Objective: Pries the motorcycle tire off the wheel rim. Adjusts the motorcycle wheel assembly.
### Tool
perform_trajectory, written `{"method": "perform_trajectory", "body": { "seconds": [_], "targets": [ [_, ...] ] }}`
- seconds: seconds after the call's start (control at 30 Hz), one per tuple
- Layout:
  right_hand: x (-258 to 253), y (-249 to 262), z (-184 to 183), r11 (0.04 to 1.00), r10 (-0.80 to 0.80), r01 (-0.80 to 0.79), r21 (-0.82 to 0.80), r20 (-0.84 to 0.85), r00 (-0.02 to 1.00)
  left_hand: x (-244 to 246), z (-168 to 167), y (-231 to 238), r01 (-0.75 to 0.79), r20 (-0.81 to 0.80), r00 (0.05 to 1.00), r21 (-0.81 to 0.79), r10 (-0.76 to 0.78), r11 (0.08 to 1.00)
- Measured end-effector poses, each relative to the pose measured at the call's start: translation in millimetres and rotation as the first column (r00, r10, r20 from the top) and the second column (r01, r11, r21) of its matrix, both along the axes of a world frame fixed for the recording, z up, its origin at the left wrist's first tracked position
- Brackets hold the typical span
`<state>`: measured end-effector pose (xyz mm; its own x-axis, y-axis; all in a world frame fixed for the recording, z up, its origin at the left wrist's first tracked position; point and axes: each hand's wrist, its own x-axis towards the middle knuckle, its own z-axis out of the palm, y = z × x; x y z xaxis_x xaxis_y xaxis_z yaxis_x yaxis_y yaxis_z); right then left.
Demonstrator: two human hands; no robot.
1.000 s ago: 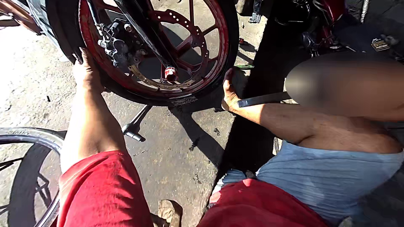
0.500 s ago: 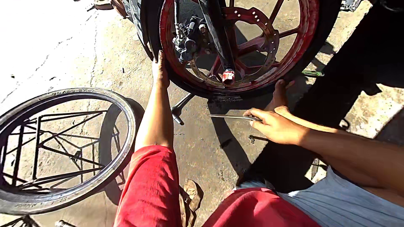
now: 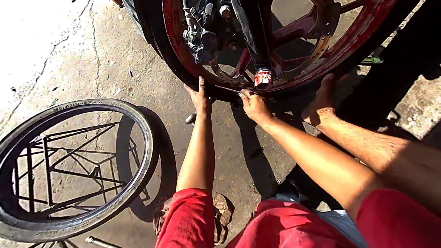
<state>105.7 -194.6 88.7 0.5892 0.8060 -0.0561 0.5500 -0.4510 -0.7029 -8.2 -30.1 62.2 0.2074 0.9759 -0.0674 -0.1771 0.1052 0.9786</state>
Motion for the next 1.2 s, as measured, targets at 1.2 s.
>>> {"method": "perform_trajectory", "body": {
  "seconds": [1.2],
  "targets": [
    [-176.6, 92.6, -34.6, 0.986, -0.161, 0.046, -0.159, -0.851, 0.5, -23.4, -14.2, 73.0, 0.445, 0.183, 0.875, 0.059, -0.448, 0.894]
  ]
}}
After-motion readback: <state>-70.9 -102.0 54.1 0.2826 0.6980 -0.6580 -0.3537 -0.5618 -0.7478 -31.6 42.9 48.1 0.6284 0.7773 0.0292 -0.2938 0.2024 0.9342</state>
